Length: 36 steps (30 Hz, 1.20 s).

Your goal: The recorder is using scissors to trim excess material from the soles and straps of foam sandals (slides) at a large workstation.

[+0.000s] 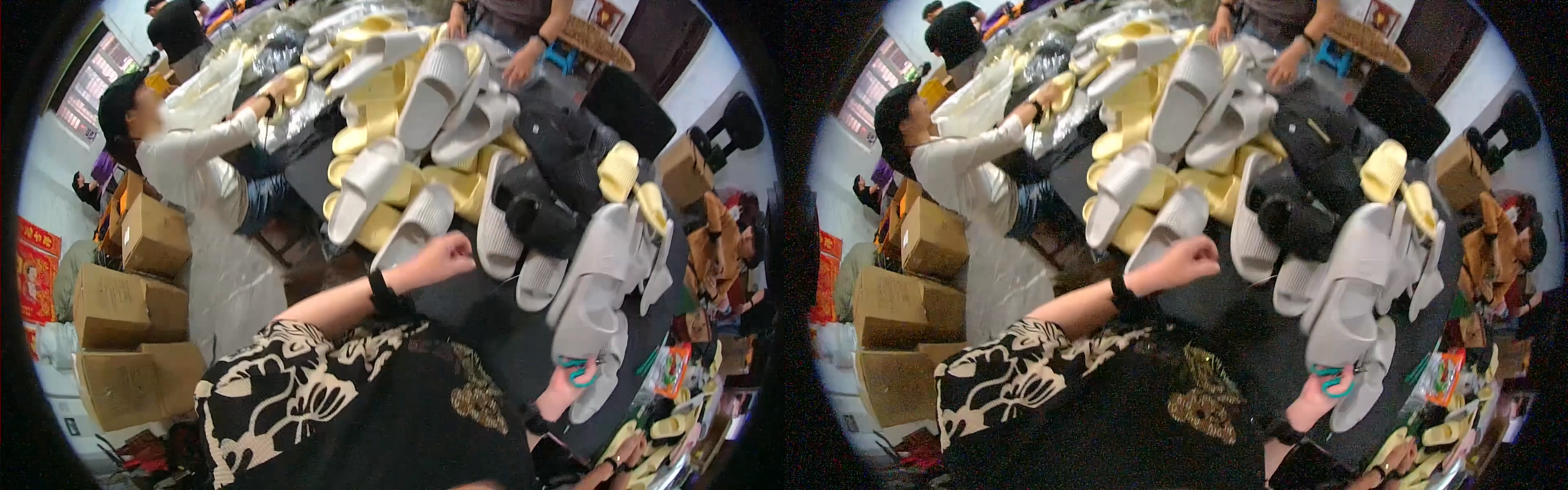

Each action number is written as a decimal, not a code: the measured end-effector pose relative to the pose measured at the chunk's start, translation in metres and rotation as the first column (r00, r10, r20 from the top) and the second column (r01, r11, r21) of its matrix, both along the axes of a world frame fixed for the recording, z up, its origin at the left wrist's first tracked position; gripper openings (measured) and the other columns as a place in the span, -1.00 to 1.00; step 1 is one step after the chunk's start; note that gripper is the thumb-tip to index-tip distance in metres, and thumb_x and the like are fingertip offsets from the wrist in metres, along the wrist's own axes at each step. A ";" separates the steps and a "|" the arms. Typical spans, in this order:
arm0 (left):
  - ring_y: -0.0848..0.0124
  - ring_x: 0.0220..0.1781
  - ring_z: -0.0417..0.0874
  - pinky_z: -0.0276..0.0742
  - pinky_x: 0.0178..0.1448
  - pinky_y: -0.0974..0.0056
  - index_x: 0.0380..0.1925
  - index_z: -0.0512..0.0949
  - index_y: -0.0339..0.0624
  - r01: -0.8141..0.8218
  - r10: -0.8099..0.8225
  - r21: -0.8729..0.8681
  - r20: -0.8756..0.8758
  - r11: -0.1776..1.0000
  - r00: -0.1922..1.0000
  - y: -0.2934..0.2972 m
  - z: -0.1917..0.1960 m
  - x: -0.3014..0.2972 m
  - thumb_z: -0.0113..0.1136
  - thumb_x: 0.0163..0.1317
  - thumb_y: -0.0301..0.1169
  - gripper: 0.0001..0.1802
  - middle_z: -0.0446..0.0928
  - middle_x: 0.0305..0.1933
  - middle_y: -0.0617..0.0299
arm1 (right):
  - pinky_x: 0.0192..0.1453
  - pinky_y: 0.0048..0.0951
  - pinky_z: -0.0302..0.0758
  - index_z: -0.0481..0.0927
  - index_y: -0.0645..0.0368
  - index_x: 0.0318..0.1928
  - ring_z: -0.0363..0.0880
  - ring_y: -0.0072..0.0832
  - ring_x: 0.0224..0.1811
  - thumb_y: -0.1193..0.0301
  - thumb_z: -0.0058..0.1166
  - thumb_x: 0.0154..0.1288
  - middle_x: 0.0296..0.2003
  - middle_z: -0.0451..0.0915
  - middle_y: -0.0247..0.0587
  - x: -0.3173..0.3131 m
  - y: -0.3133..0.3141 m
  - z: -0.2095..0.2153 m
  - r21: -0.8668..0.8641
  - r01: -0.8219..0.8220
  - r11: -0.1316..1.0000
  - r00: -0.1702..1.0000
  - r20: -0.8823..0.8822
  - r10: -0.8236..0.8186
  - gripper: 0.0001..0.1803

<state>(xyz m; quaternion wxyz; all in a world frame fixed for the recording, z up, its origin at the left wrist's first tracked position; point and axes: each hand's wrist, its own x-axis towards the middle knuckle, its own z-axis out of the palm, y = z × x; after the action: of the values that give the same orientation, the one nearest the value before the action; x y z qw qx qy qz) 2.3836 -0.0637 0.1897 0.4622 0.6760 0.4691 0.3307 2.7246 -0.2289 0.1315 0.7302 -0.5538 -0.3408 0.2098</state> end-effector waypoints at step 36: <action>-0.05 -0.11 0.37 0.28 -0.04 -0.06 -0.38 0.43 -0.31 -0.243 0.583 0.626 -0.419 0.741 0.696 0.042 -0.068 -0.074 0.08 -0.12 -0.57 -0.79 0.41 -0.18 -0.08 | -0.39 -0.53 0.51 0.37 0.31 0.04 0.57 -0.53 -0.46 0.43 0.10 0.23 -0.41 0.55 -0.20 -0.099 0.076 0.064 -0.472 -0.686 0.554 0.724 -0.365 0.586 -0.60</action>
<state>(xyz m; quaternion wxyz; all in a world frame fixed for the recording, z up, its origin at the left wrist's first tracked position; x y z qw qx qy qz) 2.3100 -0.0213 0.1217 -0.0016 0.7136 0.6246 0.3171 2.6255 -0.1531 0.1959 0.4252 -0.5664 -0.3757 0.5977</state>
